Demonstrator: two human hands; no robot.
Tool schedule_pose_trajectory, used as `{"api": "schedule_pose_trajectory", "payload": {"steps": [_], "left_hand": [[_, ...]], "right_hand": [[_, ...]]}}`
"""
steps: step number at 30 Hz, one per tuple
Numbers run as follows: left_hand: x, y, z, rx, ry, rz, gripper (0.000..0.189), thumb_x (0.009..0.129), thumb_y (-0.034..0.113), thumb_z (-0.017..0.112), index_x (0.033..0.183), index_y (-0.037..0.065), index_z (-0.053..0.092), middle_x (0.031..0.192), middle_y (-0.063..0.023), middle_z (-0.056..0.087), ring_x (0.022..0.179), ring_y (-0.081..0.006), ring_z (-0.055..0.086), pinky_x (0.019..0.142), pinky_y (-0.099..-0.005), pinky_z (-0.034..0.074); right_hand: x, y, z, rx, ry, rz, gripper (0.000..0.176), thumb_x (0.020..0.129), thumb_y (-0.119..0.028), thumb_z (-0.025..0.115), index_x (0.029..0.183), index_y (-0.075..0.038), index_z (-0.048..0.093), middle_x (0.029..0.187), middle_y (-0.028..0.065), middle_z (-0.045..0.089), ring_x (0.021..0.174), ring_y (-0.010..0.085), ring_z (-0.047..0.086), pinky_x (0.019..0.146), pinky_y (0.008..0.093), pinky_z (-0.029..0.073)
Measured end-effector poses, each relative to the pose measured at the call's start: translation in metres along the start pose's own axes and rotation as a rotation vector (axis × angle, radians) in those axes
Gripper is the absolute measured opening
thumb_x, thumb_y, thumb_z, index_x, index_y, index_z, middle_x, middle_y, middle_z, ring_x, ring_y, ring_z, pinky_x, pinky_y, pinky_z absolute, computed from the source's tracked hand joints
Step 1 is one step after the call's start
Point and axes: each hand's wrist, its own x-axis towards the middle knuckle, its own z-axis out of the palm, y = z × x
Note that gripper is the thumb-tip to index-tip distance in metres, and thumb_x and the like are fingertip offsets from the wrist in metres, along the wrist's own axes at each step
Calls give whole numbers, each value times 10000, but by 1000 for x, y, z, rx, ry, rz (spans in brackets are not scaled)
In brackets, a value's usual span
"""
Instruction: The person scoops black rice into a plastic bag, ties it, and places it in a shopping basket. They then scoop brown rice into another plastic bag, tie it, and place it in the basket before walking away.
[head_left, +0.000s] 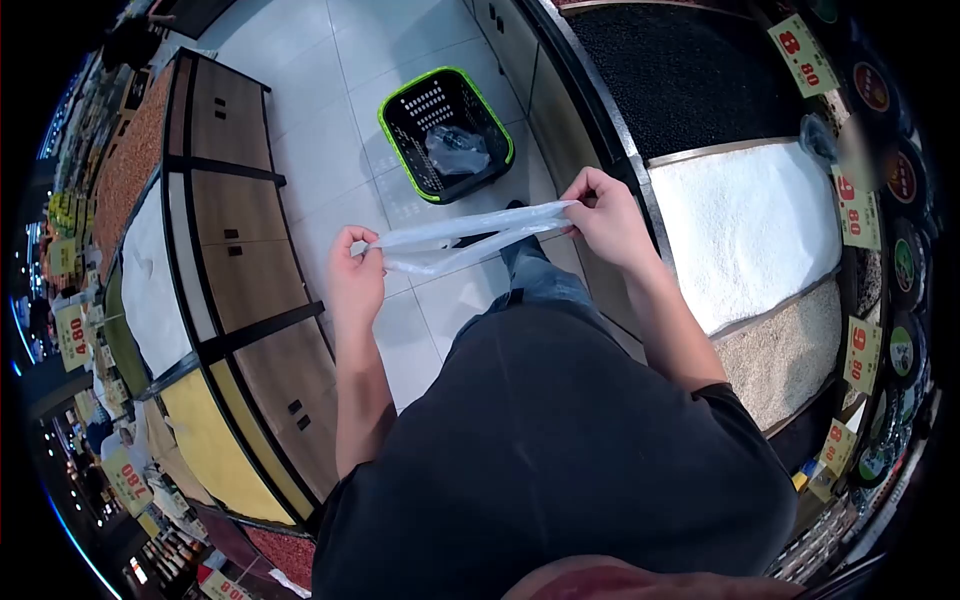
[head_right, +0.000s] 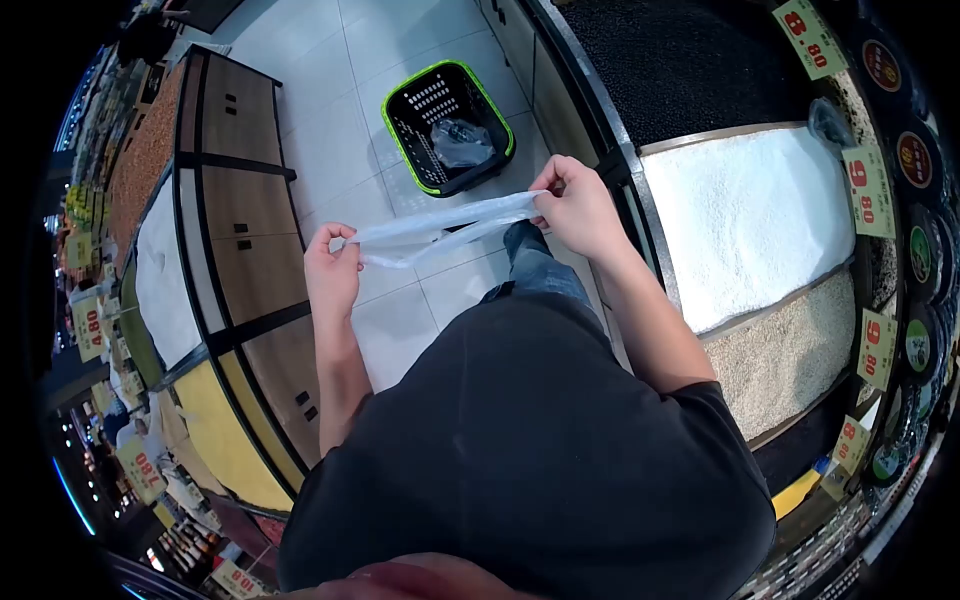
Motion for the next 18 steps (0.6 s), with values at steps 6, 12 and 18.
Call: {"api": "schedule_pose_trajectory", "payload": {"steps": [6,12,18], "left_hand": [[68,-9,-18,-145,122,65,145,898,-96,553,896,48,542,964,-37,590,727,-69,555,597,-226,447],[135,20,-5,-56,104,-162,117,897,-90,573,892,17,526,870,-56,601,708,-106,614,618,-241,504],[216,30,33,1,-122,-132,148,877,-104,581,889,37,539,862,-10,558,704,-45,531,616,-202,432]], "right_hand": [[117,3,38,101,-195,25,54,842,58,596,839,10,571,833,88,663,680,147,690,622,289,566],[203,-6,90,21,-467,-3,191,865,34,629,1043,-18,581,886,21,621,780,96,610,695,270,517],[260,-9,162,-155,-575,-163,446,767,-94,757,1184,-41,610,891,100,641,811,220,646,733,350,526]]}}
